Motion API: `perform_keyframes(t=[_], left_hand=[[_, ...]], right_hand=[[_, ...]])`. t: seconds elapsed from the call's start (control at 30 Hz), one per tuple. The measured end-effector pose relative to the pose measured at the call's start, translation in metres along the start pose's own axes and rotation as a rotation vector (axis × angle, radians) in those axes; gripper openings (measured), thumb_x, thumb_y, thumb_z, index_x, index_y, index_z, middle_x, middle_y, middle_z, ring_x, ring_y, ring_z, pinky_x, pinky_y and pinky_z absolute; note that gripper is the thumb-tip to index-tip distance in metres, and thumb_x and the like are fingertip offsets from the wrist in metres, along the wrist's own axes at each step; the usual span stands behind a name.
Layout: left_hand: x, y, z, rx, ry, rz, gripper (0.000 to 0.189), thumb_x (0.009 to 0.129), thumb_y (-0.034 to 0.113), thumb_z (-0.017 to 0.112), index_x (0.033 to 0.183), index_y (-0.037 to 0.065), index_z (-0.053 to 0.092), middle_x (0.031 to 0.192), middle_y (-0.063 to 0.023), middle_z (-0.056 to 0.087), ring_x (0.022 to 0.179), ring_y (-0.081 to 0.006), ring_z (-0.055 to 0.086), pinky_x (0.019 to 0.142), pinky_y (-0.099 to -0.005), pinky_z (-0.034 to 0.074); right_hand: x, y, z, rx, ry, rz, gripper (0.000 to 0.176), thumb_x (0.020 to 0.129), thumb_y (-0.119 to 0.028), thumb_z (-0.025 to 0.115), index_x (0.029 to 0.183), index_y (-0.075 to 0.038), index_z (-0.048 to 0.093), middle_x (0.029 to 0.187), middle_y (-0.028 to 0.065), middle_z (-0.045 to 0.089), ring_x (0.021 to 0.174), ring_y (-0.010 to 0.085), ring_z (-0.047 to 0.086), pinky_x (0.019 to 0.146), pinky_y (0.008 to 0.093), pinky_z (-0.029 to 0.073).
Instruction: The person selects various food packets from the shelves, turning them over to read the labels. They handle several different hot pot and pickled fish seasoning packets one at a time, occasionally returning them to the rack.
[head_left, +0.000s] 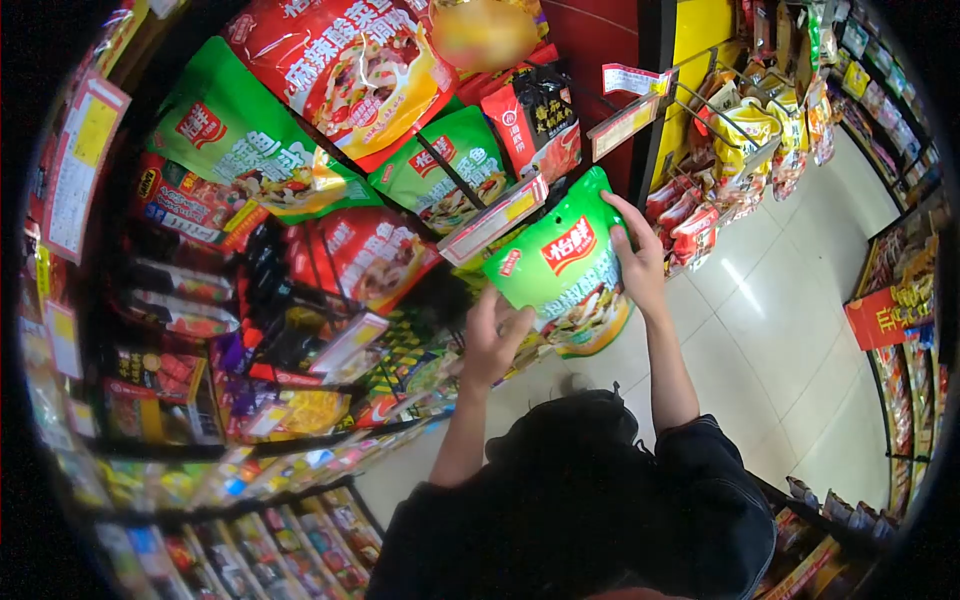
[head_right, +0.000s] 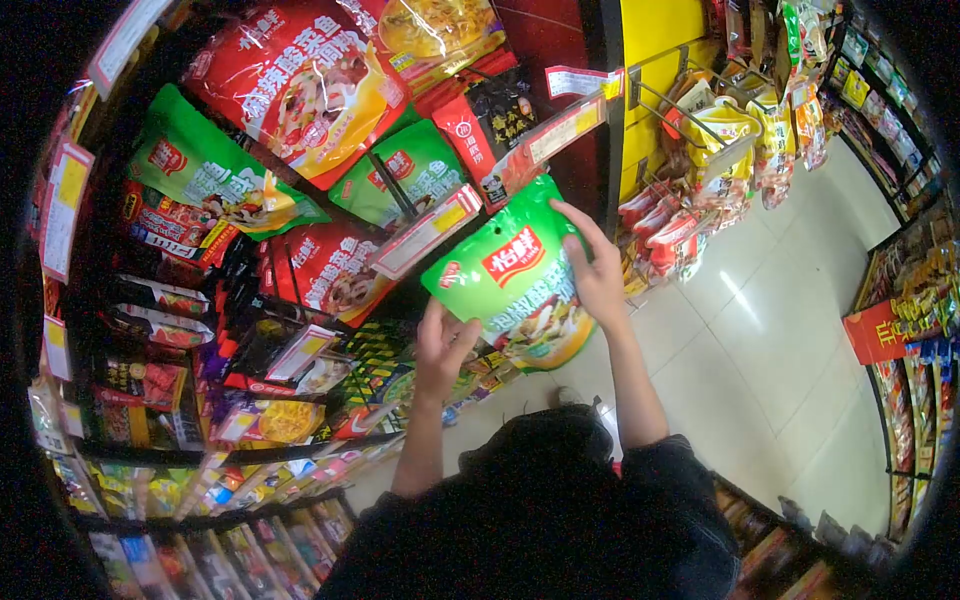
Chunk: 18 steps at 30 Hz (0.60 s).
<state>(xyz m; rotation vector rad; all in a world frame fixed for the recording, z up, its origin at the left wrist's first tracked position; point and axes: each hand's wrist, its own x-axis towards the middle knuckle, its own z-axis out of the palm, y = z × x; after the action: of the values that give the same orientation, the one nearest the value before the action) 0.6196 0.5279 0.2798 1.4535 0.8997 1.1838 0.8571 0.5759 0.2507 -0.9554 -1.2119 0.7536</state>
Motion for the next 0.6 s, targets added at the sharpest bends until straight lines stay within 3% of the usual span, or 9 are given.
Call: perform_keyframes(t=[0.2,0.23,0.27,0.33,0.37,0.43,0.53,0.6], left_hand=[[0.077,0.027,0.039,-0.07,-0.032,0.053,0.046,0.095,0.012,0.071,0.136,-0.002,0.055,0.125,-0.0105,0.064,0.115,-0.0161,0.06,0.102,-0.0318,0.047],[0.091,0.033,0.045,0.103,-0.045,0.066,0.043,0.093,0.017,0.071,0.131,0.001,0.06,0.12,-0.0086,0.064,0.114,-0.0111,0.057,0.101,-0.0289,0.044],[0.105,0.027,0.052,0.105,-0.069,0.097,0.041,0.094,0.02,0.072,0.128,0.001,0.061,0.118,-0.0068,0.064,0.108,-0.0081,0.056,0.094,-0.0263,0.046],[0.122,0.034,0.066,-0.02,-0.035,-0.107,0.041,0.094,0.024,0.075,0.125,0.002,0.062,0.118,-0.0064,0.063,0.104,-0.0094,0.058,0.089,-0.0257,0.048],[0.128,0.041,0.074,-0.084,-0.011,-0.119,0.041,0.093,0.026,0.077,0.123,0.002,0.062,0.114,-0.0052,0.064,0.099,-0.01,0.06,0.084,-0.0254,0.049],[0.142,0.034,0.078,-0.058,0.056,-0.015,0.043,0.092,0.026,0.077,0.124,0.003,0.062,0.108,-0.004,0.066,0.096,-0.0097,0.06,0.083,-0.0252,0.048],[0.155,0.033,0.085,-0.143,0.125,0.046,0.024,0.093,0.021,0.074,0.107,0.002,0.071,0.091,-0.0003,0.068,0.084,-0.0062,0.059,0.073,-0.0246,0.047],[0.168,0.029,0.072,-0.099,0.106,0.086,0.026,0.092,0.022,0.075,0.108,0.002,0.071,0.091,-0.0005,0.068,0.083,-0.0069,0.058,0.073,-0.0247,0.046]], right_hand=[[0.006,0.013,-0.034,-0.111,0.104,-0.065,0.04,0.101,0.0,0.049,0.139,-0.001,0.059,0.142,0.0125,0.062,0.13,0.0204,0.056,0.112,0.0324,0.038],[0.014,0.006,-0.036,-0.15,0.101,-0.062,0.041,0.101,0.001,0.048,0.141,-0.001,0.058,0.142,0.0123,0.061,0.13,0.0198,0.056,0.112,0.0315,0.038],[0.021,-0.003,-0.037,-0.189,0.102,-0.058,0.043,0.101,0.002,0.047,0.143,-0.002,0.056,0.143,0.0122,0.061,0.13,0.0192,0.056,0.111,0.0307,0.038],[0.037,-0.007,-0.039,-0.149,0.131,-0.049,0.046,0.1,0.003,0.046,0.145,-0.004,0.055,0.144,0.0124,0.061,0.13,0.0184,0.056,0.111,0.0296,0.038],[0.043,-0.006,-0.04,-0.13,0.147,-0.042,0.048,0.1,0.004,0.045,0.146,-0.005,0.055,0.144,0.0125,0.061,0.13,0.0181,0.056,0.111,0.029,0.038],[0.054,-0.001,-0.042,-0.127,0.147,-0.07,0.049,0.099,0.005,0.044,0.146,-0.007,0.055,0.143,0.0124,0.061,0.13,0.0177,0.056,0.111,0.0284,0.038],[0.065,0.001,-0.042,-0.135,0.136,-0.112,0.051,0.097,0.006,0.044,0.146,-0.007,0.055,0.145,0.0138,0.06,0.132,0.0183,0.056,0.11,0.0283,0.038],[0.073,-0.001,-0.038,-0.14,0.118,-0.139,0.052,0.096,0.007,0.044,0.145,-0.006,0.055,0.144,0.0148,0.06,0.132,0.0195,0.057,0.11,0.0286,0.039]])
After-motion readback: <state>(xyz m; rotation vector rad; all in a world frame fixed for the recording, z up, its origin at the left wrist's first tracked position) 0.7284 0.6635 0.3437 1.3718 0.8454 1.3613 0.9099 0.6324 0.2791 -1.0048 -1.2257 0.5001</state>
